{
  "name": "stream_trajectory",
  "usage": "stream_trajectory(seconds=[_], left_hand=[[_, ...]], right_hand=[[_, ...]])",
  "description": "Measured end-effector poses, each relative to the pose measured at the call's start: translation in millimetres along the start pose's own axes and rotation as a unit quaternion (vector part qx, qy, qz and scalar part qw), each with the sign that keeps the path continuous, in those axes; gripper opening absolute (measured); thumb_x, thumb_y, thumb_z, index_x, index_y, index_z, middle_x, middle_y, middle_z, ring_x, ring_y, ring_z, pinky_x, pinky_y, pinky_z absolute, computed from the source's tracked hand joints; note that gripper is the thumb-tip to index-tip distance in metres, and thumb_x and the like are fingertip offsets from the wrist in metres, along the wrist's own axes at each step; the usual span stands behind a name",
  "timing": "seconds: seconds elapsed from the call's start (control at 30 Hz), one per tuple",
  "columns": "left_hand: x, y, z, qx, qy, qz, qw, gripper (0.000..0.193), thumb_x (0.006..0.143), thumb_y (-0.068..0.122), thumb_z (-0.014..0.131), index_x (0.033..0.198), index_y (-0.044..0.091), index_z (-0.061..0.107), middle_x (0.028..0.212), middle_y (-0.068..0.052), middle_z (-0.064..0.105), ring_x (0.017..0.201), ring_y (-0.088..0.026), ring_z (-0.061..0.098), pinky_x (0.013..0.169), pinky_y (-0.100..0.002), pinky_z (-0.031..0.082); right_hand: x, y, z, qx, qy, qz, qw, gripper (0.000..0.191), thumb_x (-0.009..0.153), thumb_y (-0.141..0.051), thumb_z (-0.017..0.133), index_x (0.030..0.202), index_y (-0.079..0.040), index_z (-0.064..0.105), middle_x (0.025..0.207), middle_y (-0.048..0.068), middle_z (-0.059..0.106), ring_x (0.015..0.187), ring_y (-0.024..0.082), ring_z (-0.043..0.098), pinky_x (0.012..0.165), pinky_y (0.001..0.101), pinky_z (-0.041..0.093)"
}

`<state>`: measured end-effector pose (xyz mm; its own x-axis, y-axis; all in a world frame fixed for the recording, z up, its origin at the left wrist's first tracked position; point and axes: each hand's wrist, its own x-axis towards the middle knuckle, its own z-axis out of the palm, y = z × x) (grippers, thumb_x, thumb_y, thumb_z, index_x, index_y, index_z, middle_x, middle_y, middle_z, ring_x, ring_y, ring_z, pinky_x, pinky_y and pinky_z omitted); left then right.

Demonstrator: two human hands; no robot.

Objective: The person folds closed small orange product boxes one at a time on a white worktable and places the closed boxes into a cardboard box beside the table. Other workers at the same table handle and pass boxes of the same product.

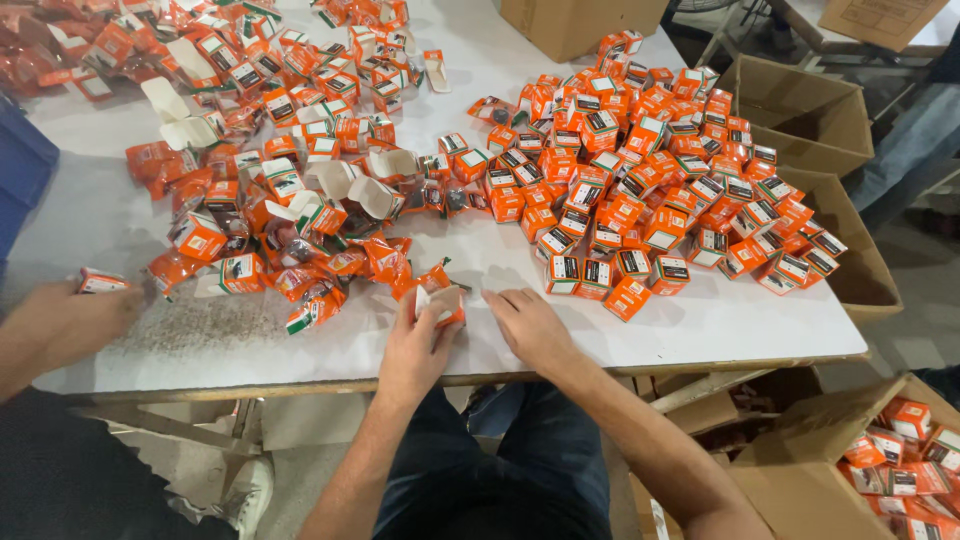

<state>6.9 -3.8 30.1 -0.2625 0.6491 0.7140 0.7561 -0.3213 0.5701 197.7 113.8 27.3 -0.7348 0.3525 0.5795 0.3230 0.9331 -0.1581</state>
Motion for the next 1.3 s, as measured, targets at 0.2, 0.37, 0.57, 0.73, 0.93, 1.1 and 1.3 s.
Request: stream_trajectory(seconds=[0.2,0.37,0.57,0.73,0.93,1.1,1.3], left_hand=[[-8,14,-10,-0.038,-0.113,0.066,0.991,0.032,0.082,0.012,0.08,0.109,0.007,0.064,0.129,-0.023,0.064,0.102,-0.043,0.068,0.083,-0.045,0.058],[9,17,-19,-0.064,-0.244,0.134,0.958,0.037,0.075,-0.005,0.067,0.11,0.006,0.067,0.139,-0.024,0.059,0.115,-0.042,0.065,0.089,-0.044,0.057],[10,18,-24,0.015,-0.154,0.15,0.976,0.03,0.077,0.003,0.072,0.106,0.007,0.072,0.139,-0.016,0.059,0.121,-0.034,0.063,0.097,-0.043,0.055],[-23,32,-12,0.096,-0.014,0.147,0.984,0.044,0.076,0.016,0.082,0.117,0.005,0.07,0.135,-0.021,0.058,0.122,-0.039,0.058,0.095,-0.049,0.051],[-25,16,8,0.011,-0.08,0.045,0.996,0.048,0.079,0.022,0.087,0.115,0.006,0.06,0.134,-0.018,0.062,0.12,-0.038,0.062,0.095,-0.045,0.056],[-10,7,7,-0.102,-0.128,-0.027,0.986,0.059,0.076,0.014,0.086,0.128,0.006,0.06,0.128,-0.018,0.063,0.119,-0.04,0.063,0.091,-0.04,0.058],[-4,21,2,-0.084,-0.121,-0.019,0.989,0.064,0.075,0.013,0.087,0.132,0.008,0.057,0.132,-0.016,0.064,0.117,-0.038,0.064,0.092,-0.041,0.057]], right_hand=[[-12,-12,-7,0.179,0.051,0.304,0.934,0.018,0.1,-0.02,0.07,0.095,-0.003,0.069,0.075,0.014,0.066,0.067,0.027,0.062,0.065,0.0395,0.05],[-8,-36,-17,0.185,0.102,0.249,0.945,0.03,0.085,-0.023,0.082,0.095,-0.002,0.063,0.074,0.013,0.066,0.065,0.024,0.063,0.059,0.0358,0.051],[6,-38,-33,0.206,0.046,0.296,0.932,0.024,0.092,-0.016,0.069,0.112,-0.007,0.061,0.072,0.014,0.072,0.062,0.027,0.07,0.057,0.0374,0.051],[2,-32,-21,0.156,0.005,0.283,0.947,0.018,0.096,-0.017,0.065,0.113,-0.01,0.06,0.068,0.015,0.069,0.061,0.035,0.068,0.055,0.0427,0.048],[-7,-33,-3,0.06,0.034,0.231,0.97,0.014,0.101,-0.019,0.063,0.113,-0.013,0.06,0.065,0.015,0.062,0.061,0.036,0.064,0.055,0.0462,0.045],[-23,-40,-13,0.277,0.084,0.311,0.905,0.044,0.096,-0.011,0.072,0.127,-0.003,0.041,0.088,0.02,0.057,0.073,0.036,0.056,0.062,0.0422,0.05],[-44,-45,-27,0.256,0.168,0.176,0.936,0.059,0.097,-0.008,0.071,0.142,0.003,0.035,0.125,0.023,0.056,0.115,0.033,0.065,0.102,0.0417,0.053]])
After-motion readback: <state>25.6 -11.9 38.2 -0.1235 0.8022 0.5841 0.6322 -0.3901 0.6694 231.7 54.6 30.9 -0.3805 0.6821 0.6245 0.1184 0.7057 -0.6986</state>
